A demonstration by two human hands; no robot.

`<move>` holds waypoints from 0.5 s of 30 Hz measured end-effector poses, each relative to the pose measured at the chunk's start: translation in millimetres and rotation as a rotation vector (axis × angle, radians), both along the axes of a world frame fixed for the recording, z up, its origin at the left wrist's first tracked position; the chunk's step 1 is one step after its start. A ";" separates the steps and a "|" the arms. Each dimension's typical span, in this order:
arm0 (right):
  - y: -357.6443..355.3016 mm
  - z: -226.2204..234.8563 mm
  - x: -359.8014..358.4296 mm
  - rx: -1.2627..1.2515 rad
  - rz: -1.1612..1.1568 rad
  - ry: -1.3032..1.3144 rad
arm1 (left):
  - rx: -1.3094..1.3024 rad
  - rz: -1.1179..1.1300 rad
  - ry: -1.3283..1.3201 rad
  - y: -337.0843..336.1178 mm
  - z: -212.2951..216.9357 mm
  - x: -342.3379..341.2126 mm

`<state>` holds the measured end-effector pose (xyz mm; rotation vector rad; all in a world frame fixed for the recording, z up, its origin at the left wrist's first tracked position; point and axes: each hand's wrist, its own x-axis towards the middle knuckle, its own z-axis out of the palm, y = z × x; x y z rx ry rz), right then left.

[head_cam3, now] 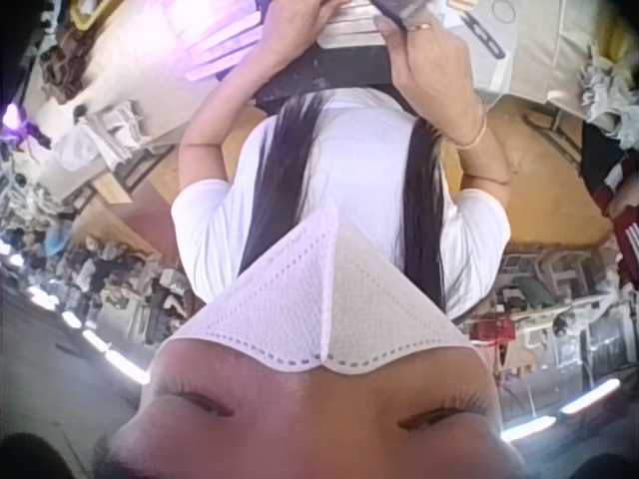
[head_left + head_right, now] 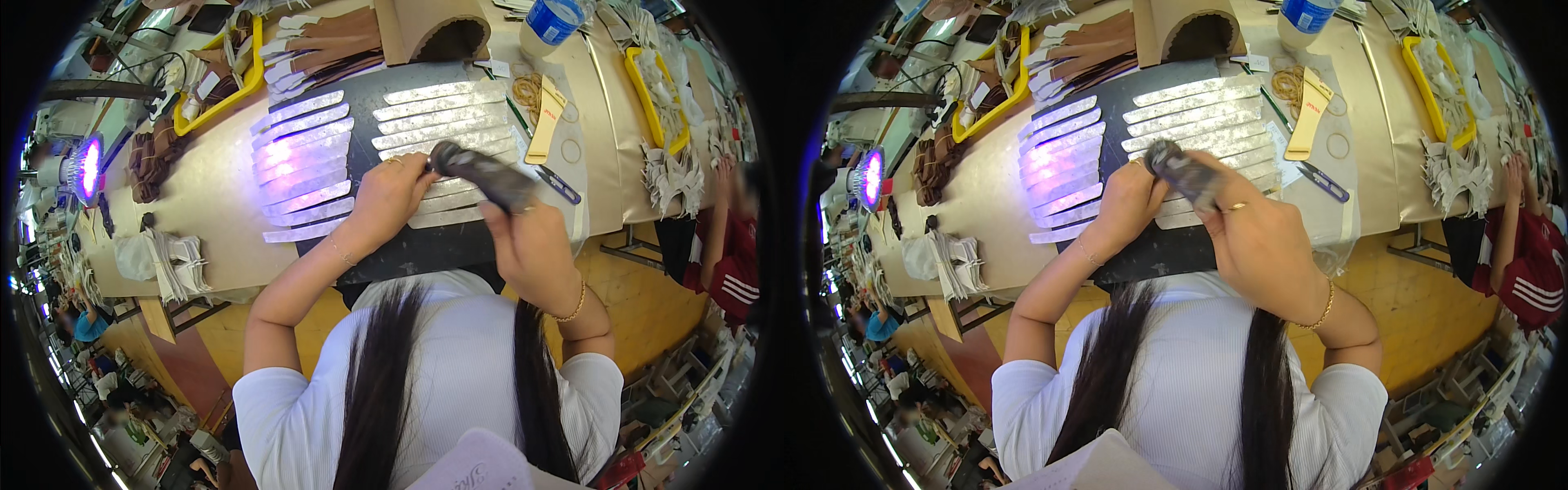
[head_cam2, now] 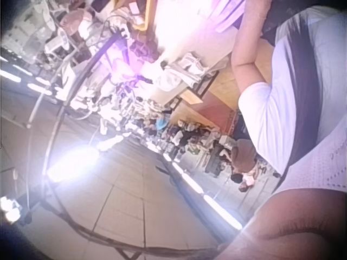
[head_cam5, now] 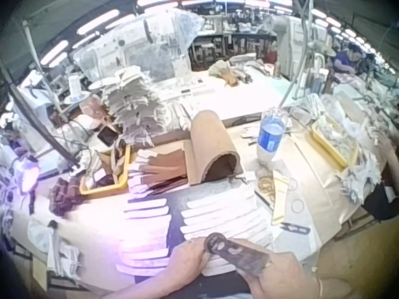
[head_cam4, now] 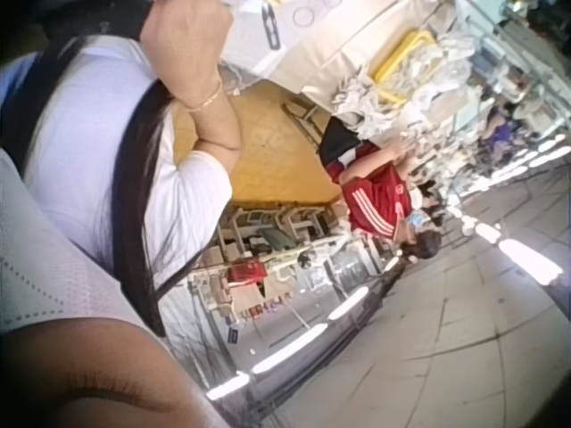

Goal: The person arranges white rectangular strips on a black board, then uses a hammer to tap each strip repeatedly. She picks up a ruler and pencil and marks lines on the strips. The workspace contains bins of similar strips and other tools.

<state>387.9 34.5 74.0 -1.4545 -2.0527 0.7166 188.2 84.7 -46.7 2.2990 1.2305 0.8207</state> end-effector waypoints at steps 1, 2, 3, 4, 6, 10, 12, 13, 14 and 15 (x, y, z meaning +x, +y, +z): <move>-1.5 1.4 1.7 0.066 -0.020 0.080 | 0.003 0.020 0.024 -0.7 -3.1 0.3; -1.9 2.0 2.6 0.094 -0.036 0.128 | -0.004 0.038 -0.020 1.6 -4.4 1.2; -3.5 2.3 3.7 0.120 -0.051 0.176 | -0.030 0.053 -0.018 0.9 -5.2 -0.1; -4.6 2.0 4.8 0.107 -0.061 0.187 | -0.055 0.070 -0.015 -0.2 -5.9 -1.8; -6.4 1.0 5.7 0.090 -0.088 0.208 | -0.181 0.119 -0.057 0.7 -5.9 -0.4; -9.2 -0.9 3.2 0.093 -0.098 0.259 | -0.418 0.178 -0.171 2.7 9.6 -0.5; -9.1 -1.8 2.9 0.106 -0.095 0.280 | -0.443 0.165 -0.215 2.7 15.6 -6.2; -8.6 -3.2 3.6 0.112 -0.093 0.289 | -0.452 0.163 -0.244 2.0 16.8 -9.4; -8.5 -4.4 4.2 0.118 -0.093 0.295 | -0.462 0.159 -0.273 0.8 17.3 -11.5; -8.1 -5.2 4.5 0.113 -0.099 0.303 | -0.471 0.146 -0.277 -1.3 18.1 -12.8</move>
